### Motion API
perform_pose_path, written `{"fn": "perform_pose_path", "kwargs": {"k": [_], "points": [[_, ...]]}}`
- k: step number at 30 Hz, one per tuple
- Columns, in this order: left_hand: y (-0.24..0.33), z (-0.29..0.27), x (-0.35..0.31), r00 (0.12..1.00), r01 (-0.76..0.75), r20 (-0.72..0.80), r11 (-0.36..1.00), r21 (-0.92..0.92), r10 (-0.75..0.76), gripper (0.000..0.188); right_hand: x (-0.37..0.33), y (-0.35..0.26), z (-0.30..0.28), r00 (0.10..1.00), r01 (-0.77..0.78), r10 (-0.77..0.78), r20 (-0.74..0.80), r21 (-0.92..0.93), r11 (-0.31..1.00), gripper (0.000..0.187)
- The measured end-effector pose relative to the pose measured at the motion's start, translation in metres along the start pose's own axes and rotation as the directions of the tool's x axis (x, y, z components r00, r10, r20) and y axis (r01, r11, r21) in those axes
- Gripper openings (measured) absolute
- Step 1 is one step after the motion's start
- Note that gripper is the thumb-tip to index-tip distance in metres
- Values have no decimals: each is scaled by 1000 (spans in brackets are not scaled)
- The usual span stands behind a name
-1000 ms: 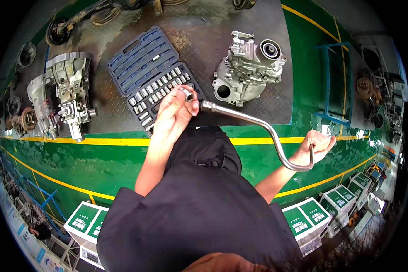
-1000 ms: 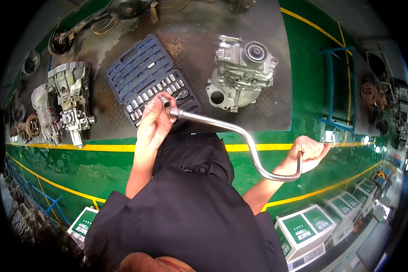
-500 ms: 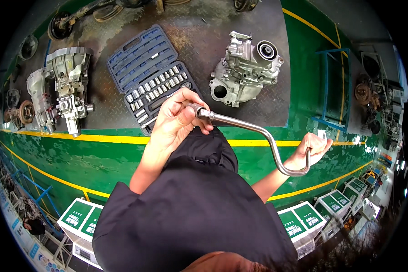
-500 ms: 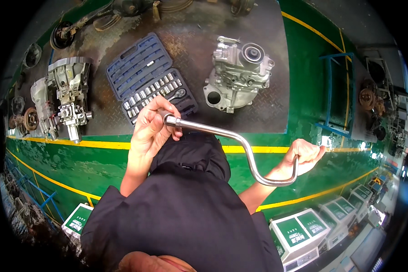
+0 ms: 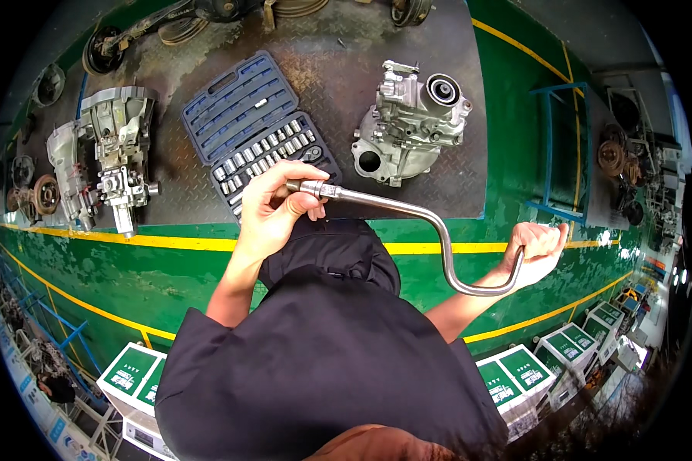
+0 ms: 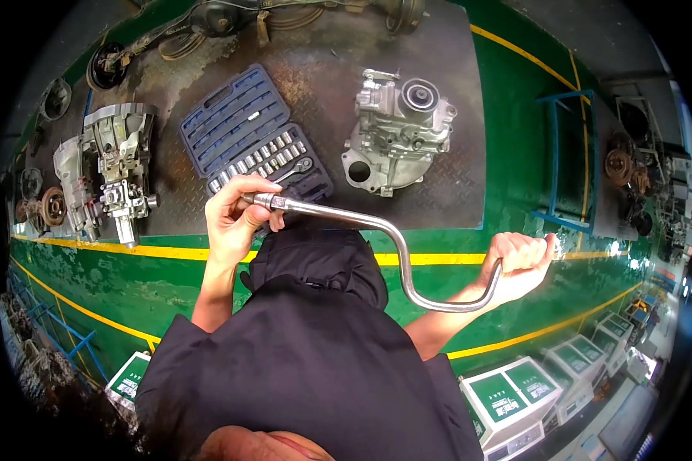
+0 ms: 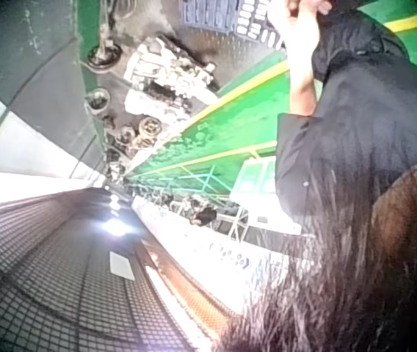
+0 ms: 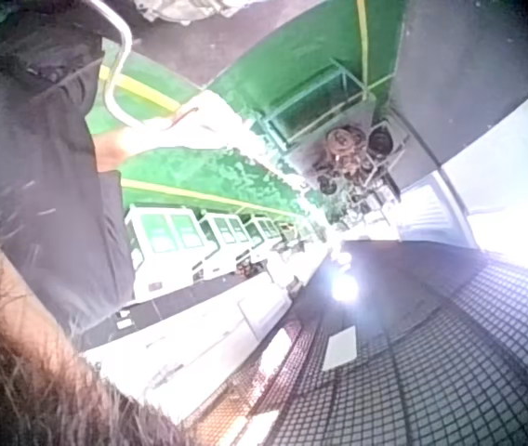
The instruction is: The person disassembles a mechanical component by loosening bolts using a speed handle wrench with a socket, removing a bracket, and unthreading bolts by hand.
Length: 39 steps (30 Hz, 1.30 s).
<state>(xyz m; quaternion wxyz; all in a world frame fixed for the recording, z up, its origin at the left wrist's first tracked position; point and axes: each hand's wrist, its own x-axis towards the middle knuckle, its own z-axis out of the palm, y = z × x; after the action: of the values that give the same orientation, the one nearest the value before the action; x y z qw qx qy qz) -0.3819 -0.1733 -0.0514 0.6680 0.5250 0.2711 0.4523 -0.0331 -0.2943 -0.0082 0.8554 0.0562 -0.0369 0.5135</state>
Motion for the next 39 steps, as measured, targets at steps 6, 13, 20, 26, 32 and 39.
{"fn": "perform_pose_path", "kwargs": {"k": [6,13,20,26,32,39], "points": [[9,3,4,1000,18,2,991,135,-18,25,-2,4,23,997,-4,11,72,-93,996,52],[8,16,0,992,-64,-95,987,147,78,36,-10,14,41,992,63,-49,118,-118,991,50],[16,19,6,978,-149,-125,977,154,169,43,-22,13,34,995,91,-88,44,-74,993,50],[19,13,14,991,-135,17,953,272,136,40,-29,5,39,992,94,-83,95,-121,988,50],[9,20,13,983,-177,-8,953,245,184,24,-33,4,29,989,147,-144,42,-90,985,49],[-2,19,20,997,-42,65,987,152,32,17,-39,2,29,977,215,-213,31,-155,964,50]]}}
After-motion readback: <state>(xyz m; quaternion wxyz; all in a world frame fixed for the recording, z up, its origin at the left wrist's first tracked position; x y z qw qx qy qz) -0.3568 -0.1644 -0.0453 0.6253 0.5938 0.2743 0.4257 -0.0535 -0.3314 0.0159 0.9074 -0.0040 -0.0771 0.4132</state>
